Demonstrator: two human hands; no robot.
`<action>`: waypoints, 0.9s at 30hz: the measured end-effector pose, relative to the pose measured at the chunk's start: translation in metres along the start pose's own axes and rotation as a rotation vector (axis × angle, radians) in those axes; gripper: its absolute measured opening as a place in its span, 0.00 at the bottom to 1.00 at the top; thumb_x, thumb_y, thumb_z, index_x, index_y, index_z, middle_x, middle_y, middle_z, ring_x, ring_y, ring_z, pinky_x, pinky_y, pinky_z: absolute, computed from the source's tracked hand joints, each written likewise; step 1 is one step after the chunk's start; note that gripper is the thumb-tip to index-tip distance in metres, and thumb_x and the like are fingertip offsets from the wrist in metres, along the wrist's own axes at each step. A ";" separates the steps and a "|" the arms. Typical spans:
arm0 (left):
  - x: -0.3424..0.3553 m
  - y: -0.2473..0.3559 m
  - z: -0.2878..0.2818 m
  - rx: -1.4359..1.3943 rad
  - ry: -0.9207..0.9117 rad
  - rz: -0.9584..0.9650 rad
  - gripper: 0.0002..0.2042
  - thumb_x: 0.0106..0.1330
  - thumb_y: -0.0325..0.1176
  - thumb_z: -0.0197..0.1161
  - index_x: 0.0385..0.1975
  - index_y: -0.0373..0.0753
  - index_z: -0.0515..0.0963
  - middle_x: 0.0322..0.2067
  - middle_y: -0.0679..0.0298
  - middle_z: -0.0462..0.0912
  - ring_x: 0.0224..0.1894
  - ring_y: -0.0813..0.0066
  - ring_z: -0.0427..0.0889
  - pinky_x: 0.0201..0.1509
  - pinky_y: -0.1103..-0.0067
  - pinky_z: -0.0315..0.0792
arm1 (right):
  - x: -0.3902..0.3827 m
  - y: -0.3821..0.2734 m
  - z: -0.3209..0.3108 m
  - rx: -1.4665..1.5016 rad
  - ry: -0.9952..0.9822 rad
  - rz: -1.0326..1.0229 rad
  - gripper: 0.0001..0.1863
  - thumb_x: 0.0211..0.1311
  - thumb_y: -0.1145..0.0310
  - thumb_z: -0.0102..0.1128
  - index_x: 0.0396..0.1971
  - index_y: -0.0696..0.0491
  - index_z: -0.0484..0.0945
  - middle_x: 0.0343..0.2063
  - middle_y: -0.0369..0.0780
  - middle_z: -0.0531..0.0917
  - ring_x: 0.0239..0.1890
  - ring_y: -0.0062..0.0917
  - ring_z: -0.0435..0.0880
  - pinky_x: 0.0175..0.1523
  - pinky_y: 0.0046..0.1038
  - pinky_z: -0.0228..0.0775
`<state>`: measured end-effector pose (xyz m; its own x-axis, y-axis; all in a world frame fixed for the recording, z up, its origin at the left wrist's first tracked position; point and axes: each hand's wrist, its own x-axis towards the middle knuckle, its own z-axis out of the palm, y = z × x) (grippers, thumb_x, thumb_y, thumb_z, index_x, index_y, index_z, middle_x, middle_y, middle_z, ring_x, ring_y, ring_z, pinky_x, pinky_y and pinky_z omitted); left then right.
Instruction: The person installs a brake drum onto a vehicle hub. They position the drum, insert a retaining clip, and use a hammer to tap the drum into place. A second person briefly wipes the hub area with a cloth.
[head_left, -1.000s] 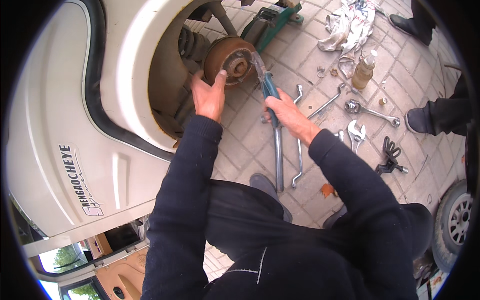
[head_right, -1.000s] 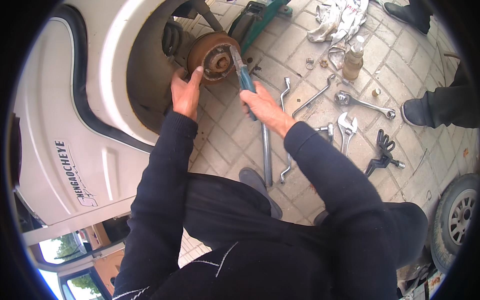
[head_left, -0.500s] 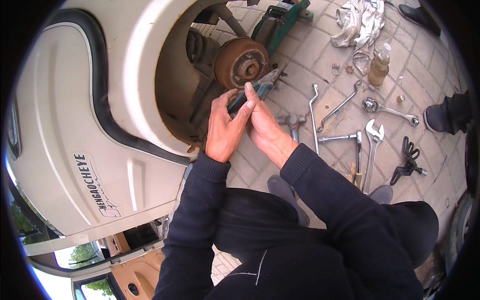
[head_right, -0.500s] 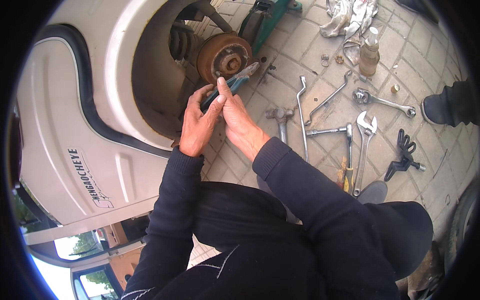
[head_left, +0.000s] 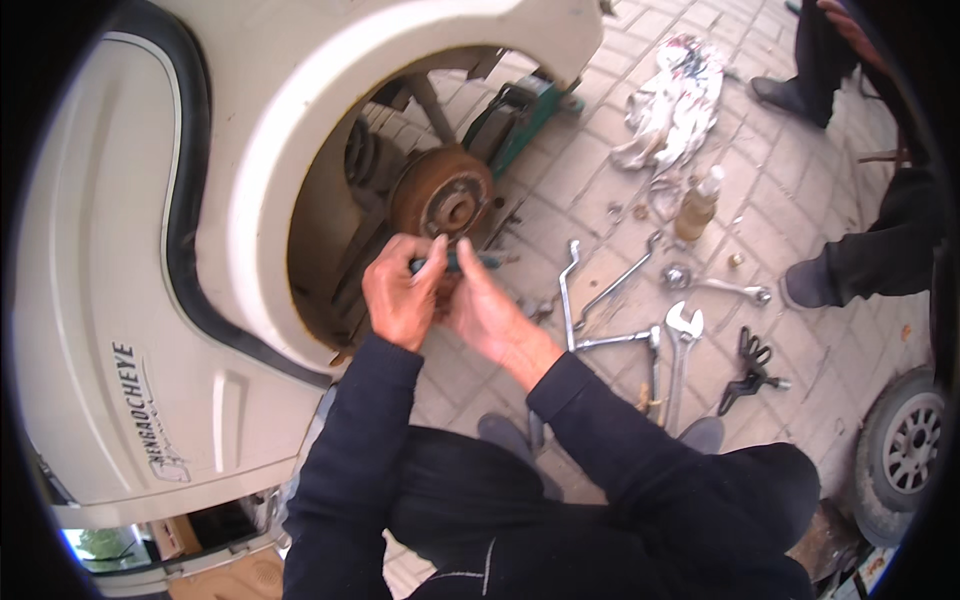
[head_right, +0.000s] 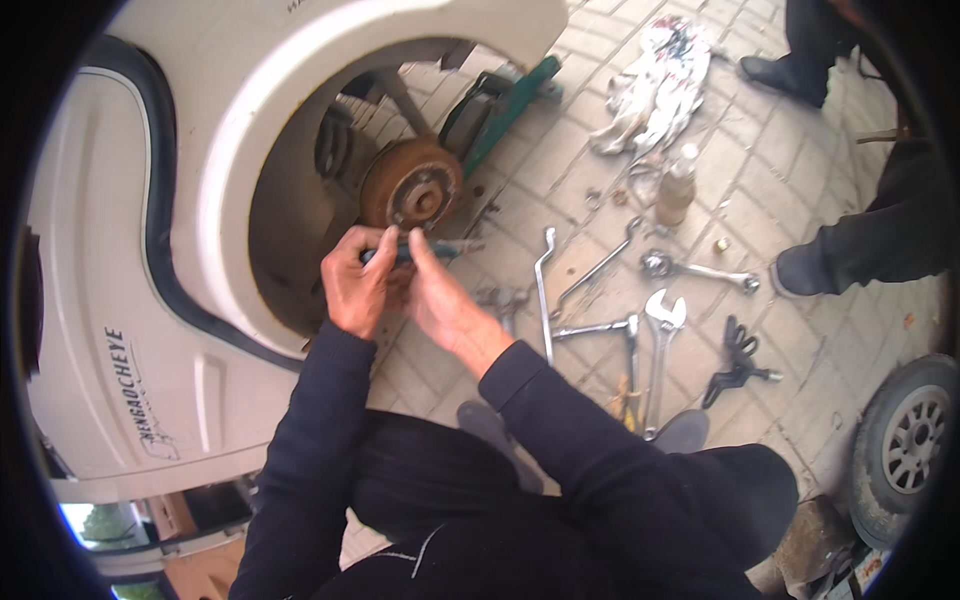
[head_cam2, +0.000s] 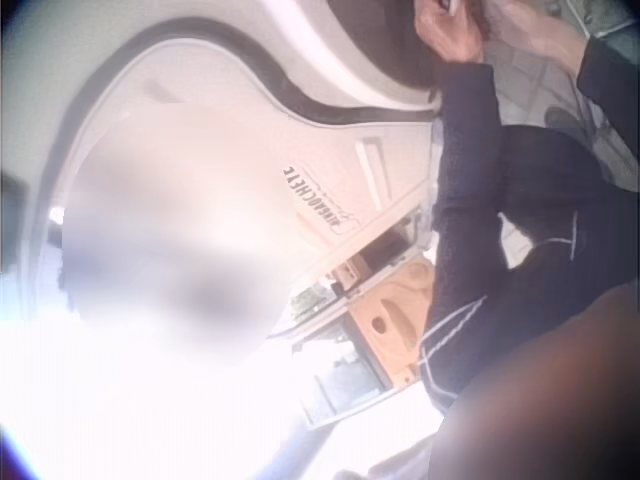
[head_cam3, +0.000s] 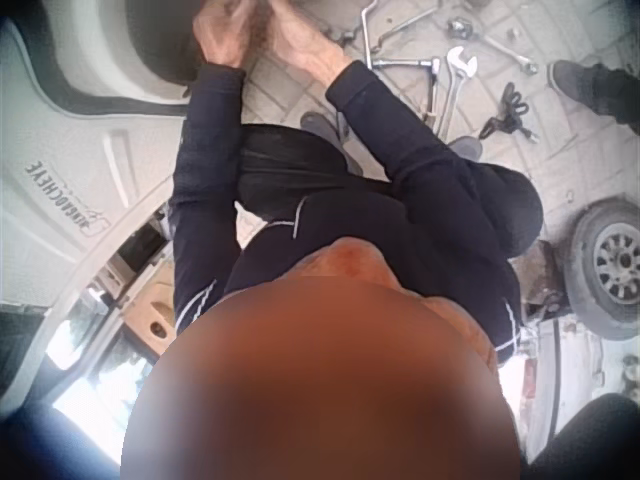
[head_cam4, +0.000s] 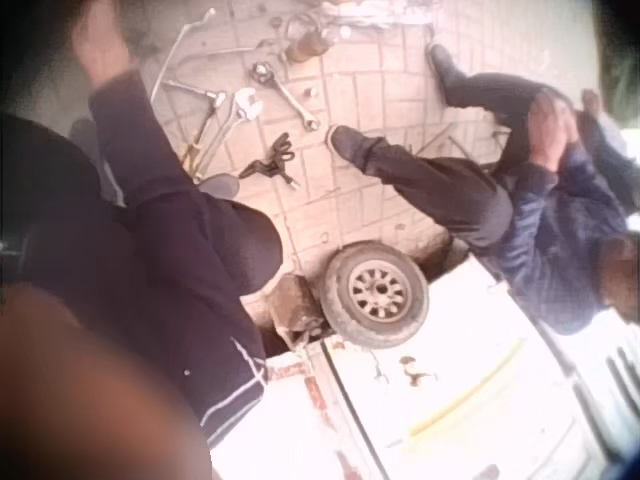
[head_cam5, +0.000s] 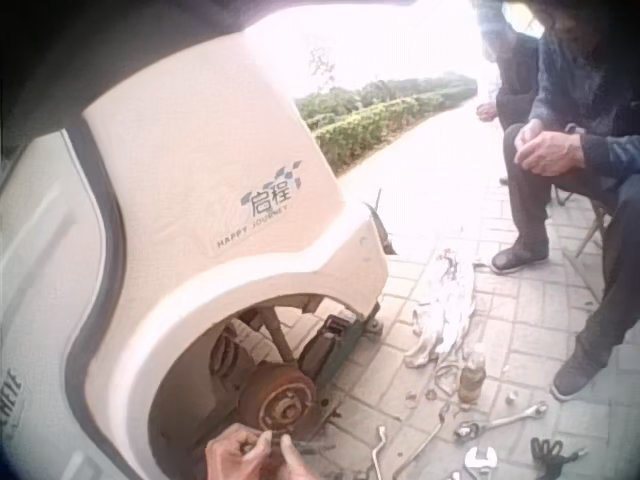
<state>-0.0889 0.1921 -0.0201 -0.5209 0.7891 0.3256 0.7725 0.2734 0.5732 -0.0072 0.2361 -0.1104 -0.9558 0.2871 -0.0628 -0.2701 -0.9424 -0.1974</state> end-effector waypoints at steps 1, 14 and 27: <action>0.004 0.000 0.000 0.028 0.030 0.004 0.09 0.65 0.30 0.70 0.26 0.33 0.81 0.26 0.55 0.81 0.26 0.59 0.81 0.32 0.70 0.72 | -0.004 -0.005 -0.003 0.016 -0.014 0.022 0.36 0.72 0.31 0.47 0.49 0.53 0.78 0.42 0.39 0.84 0.47 0.24 0.82 0.54 0.29 0.72; 0.030 0.006 0.011 0.055 0.136 -0.087 0.16 0.64 0.37 0.68 0.20 0.34 0.74 0.19 0.50 0.74 0.23 0.46 0.75 0.31 0.62 0.69 | -0.035 -0.080 -0.037 -1.818 0.466 -0.538 0.20 0.63 0.64 0.68 0.51 0.55 0.79 0.42 0.46 0.79 0.49 0.46 0.81 0.50 0.45 0.73; 0.028 0.008 0.013 -0.282 0.152 -0.126 0.14 0.68 0.38 0.69 0.45 0.36 0.78 0.30 0.66 0.83 0.28 0.81 0.77 0.33 0.79 0.73 | -0.035 -0.059 -0.033 -1.748 0.438 -0.763 0.14 0.63 0.74 0.63 0.49 0.52 0.81 0.40 0.44 0.79 0.40 0.47 0.83 0.43 0.43 0.75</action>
<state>-0.0927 0.2240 -0.0165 -0.6705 0.6620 0.3351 0.5786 0.1839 0.7946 0.0456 0.2876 -0.1283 -0.5496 0.7604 0.3462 0.1108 0.4770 -0.8719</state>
